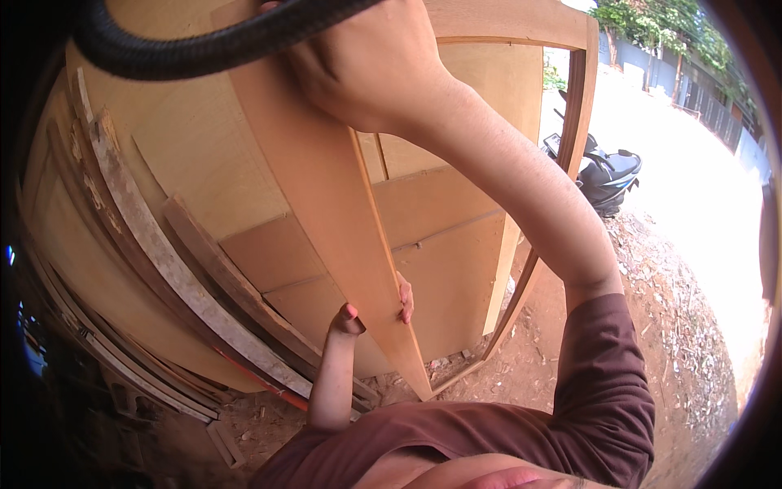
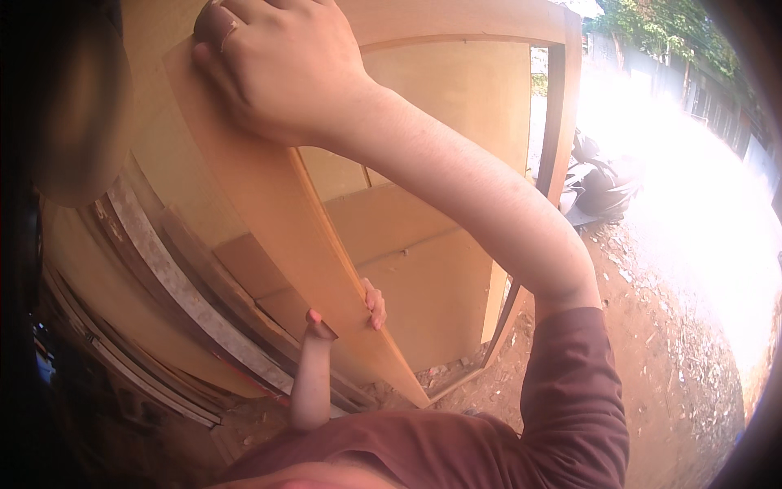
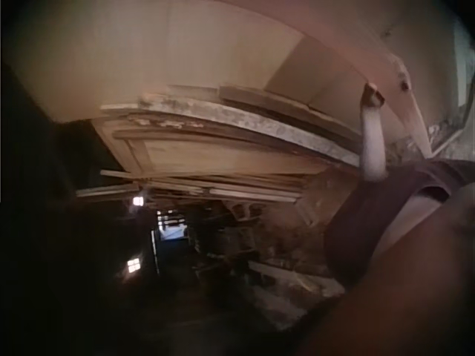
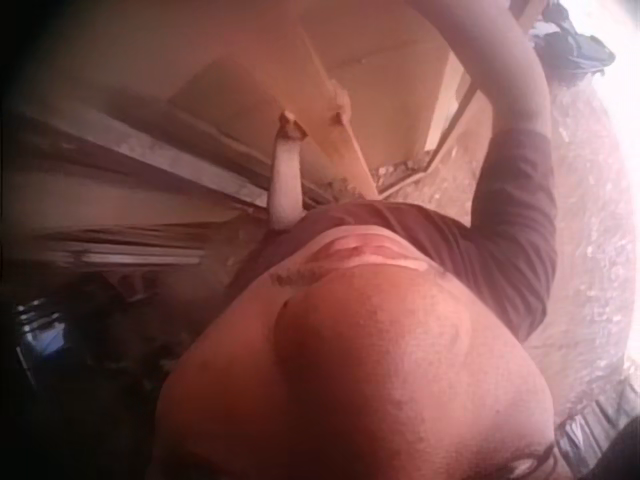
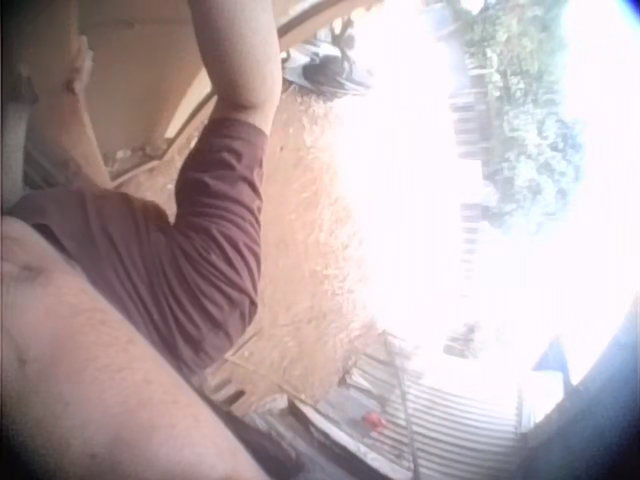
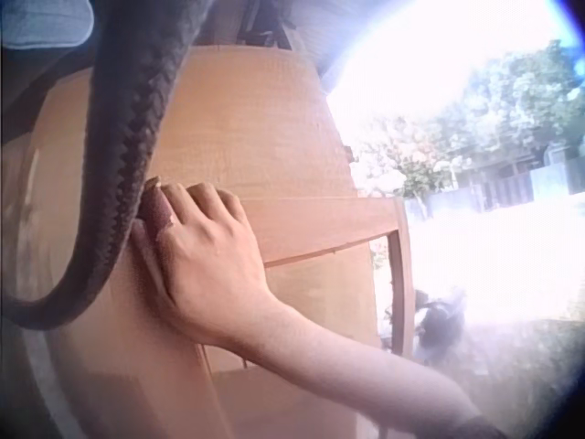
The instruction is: The person assembles a wooden frame by hand, fitting long wooden strips into grooves on a large flat board. The person repeatedly lifts, aligns, and presses the strips into place to form a rectangular frame structure.
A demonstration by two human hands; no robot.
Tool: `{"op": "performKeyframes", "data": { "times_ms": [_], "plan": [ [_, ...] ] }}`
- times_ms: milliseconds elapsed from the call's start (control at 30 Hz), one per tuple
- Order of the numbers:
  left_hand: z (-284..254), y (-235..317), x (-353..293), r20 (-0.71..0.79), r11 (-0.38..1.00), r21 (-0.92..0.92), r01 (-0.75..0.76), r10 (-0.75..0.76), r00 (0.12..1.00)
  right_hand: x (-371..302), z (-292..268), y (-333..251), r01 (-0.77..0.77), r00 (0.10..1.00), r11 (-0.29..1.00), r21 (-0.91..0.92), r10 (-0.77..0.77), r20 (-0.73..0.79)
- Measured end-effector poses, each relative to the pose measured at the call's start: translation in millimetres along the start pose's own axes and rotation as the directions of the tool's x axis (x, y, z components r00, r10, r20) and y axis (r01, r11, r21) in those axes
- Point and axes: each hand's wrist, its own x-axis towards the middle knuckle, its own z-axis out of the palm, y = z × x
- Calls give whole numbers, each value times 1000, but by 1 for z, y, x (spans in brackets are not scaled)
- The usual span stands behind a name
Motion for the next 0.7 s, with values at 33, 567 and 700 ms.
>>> {"op": "performKeyframes", "data": {
  "times_ms": [33,567,700],
  "plan": [
    [-4,0,0,3,1000,0,-11,11,1000,4,7,-7,-33,998,999,-13,33,61],
    [-63,12,13,22,998,46,-47,46,999,-147,-16,-101,-347,909,928,-139,369,196],
    [-84,15,17,35,991,87,-100,98,995,-350,-133,-185,-995,-35,-8,-100,961,275]
  ]
}}
